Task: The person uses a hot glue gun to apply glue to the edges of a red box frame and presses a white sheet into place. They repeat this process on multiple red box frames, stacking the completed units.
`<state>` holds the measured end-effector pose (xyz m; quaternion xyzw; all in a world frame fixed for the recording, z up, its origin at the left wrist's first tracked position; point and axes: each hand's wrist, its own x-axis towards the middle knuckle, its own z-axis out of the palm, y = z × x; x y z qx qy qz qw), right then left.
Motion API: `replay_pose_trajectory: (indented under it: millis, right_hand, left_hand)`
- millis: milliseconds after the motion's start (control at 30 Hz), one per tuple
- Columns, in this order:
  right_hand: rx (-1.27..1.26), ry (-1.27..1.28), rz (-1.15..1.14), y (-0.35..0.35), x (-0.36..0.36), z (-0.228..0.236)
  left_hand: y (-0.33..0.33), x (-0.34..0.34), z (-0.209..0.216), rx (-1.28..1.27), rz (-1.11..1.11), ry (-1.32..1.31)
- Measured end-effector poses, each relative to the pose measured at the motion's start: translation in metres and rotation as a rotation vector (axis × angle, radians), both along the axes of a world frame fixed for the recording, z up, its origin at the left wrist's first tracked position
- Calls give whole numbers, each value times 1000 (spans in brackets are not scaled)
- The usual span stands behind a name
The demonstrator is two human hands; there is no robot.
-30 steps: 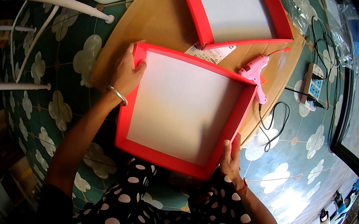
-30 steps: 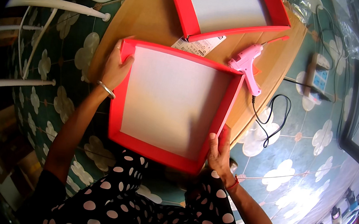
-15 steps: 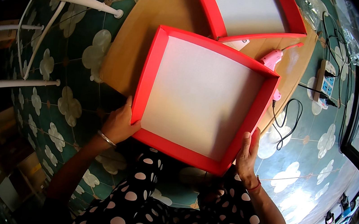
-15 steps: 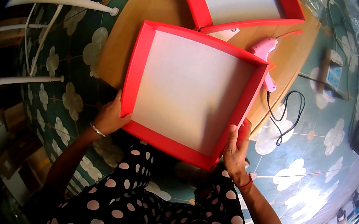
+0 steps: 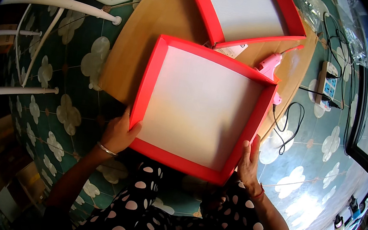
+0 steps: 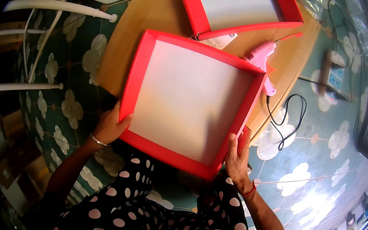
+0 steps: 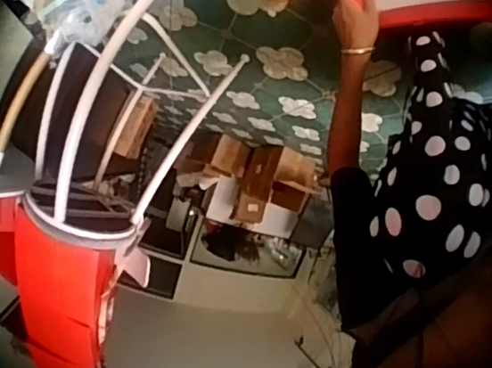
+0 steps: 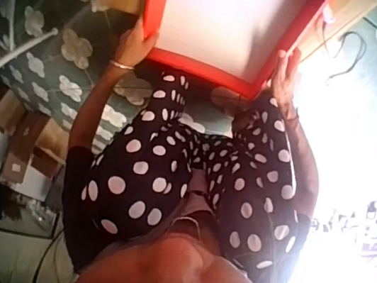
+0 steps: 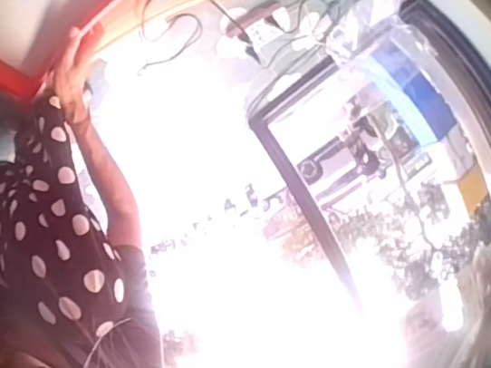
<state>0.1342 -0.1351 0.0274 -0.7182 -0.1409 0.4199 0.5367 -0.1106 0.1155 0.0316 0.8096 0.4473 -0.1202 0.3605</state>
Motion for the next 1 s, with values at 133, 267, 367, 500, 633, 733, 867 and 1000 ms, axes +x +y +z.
replay_pose_trajectory:
  millis: [133, 267, 367, 500, 633, 733, 867, 1000]
  right_hand:
    - [-6, 11, 93, 3, -4, 18]
    - [30, 98, 114, 6, -10, 22]
    - [61, 174, 83, 9, -6, 27]
    - [-108, 46, -51, 8, -13, 15]
    - [21, 48, 6, 19, -3, 26]
    - [41, -2, -6, 19, -3, 25]
    - [42, 56, -49, 21, -3, 28]
    - [33, 32, -4, 27, 5, 25]
  left_hand:
    - [10, 12, 9, -32, 152, -229]
    - [23, 13, -13, -111, 369, -446]
    - [24, 15, -12, -18, 324, -422]
    - [19, 27, -8, 69, 288, -422]
    - [23, 24, -14, 62, 270, -423]
    - [22, 29, -11, 58, 306, -412]
    - [22, 34, -10, 64, 325, -451]
    - [22, 32, -9, 40, 351, -489]
